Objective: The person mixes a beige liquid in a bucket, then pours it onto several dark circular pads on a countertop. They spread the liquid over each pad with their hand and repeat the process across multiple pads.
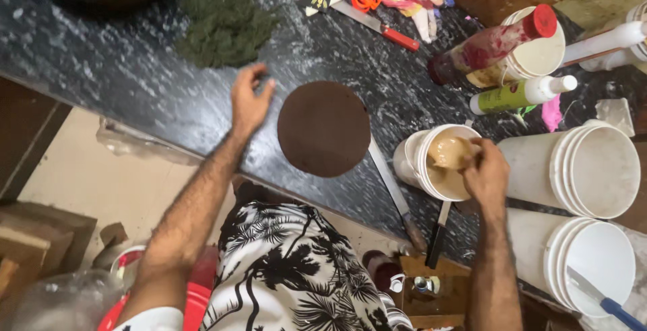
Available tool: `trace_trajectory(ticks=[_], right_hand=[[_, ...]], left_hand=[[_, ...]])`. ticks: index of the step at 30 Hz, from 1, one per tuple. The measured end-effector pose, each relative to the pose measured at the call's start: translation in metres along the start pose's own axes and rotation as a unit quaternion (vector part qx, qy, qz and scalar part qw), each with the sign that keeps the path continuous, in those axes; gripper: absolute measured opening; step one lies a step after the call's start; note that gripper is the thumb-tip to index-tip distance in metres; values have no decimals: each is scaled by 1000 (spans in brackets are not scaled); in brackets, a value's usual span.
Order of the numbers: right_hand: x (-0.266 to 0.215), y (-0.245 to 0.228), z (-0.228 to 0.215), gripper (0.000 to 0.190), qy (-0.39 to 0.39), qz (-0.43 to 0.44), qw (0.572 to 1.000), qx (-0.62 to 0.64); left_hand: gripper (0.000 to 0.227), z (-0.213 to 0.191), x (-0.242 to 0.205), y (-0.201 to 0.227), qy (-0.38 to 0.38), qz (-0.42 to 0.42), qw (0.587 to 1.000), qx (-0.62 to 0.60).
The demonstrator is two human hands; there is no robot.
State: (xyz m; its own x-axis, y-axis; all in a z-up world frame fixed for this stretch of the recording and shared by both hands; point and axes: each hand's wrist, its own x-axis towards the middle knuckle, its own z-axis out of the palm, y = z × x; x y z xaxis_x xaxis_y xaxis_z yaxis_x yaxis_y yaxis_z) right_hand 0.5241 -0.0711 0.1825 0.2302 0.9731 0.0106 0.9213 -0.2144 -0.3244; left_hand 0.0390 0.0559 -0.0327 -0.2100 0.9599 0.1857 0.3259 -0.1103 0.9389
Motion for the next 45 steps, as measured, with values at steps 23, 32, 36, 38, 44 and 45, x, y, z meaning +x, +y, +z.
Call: trace_trajectory(ticks=[23,32,36,38,44,45], right_hand=[[-67,-63,4,13,338,-56,928,-149],[-70,-74,12,20,291,-46,953,-75],[-107,-101,19,18,312,-9,946,85],[-122,-110,35,15,261,5,953,156],[-131,-119,106,26,-4,148,909,389],[-131,-118,116,27,-24,154,903,400]], left_hand=[[66,-13,116,3,-101,83,991,29],[88,18,-52,101,-149,31,988,30],[84,16,-52,126,-138,-40,986,-88],[76,15,-50,130,-154,-165,947,-228],[61,20,-52,118,-208,-352,808,-424],[61,19,-51,113,-217,-358,793,-441]])
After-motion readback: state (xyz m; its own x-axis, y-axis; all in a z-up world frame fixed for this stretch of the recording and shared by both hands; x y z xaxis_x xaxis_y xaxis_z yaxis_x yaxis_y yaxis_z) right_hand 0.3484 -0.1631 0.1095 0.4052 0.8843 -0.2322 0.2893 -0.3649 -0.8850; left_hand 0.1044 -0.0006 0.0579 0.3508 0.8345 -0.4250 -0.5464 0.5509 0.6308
